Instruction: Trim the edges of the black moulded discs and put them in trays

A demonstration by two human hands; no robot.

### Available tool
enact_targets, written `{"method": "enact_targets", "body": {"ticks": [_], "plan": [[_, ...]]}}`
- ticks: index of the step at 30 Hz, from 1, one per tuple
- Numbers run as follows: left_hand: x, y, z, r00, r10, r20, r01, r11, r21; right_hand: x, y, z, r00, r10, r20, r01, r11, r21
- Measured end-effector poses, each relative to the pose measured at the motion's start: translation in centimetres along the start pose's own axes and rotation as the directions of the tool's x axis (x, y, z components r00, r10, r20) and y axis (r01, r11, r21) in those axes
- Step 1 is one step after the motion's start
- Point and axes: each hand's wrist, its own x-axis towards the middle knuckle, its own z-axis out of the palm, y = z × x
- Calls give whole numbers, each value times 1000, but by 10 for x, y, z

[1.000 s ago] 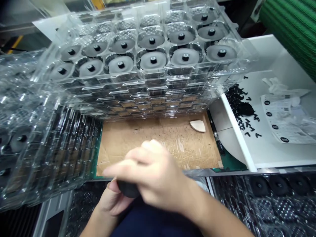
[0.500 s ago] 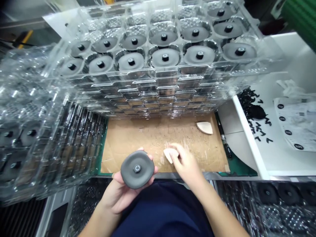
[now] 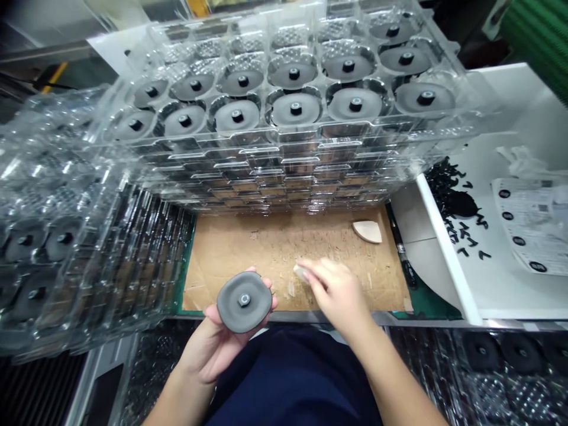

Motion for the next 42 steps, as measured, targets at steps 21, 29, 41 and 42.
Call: {"method": "enact_targets", "body": {"ticks": [21,29,41,42], "plan": [[5,-4,14,990,115,-84,-103,985,137,18,-107,-25,914,-373,-162,390,916,96],[3,-3,12,998,62,-28,-61,997,36,-4,-92,-45,963,-267,-45,264,963,-63],[-2,-11,12,998,60,23,-61,996,71,22,-91,-39,869,-495,4,491,862,130],[-1,-11,12,998,61,27,-63,996,65,23,-87,-39,862,-506,-7,499,847,185]]}}
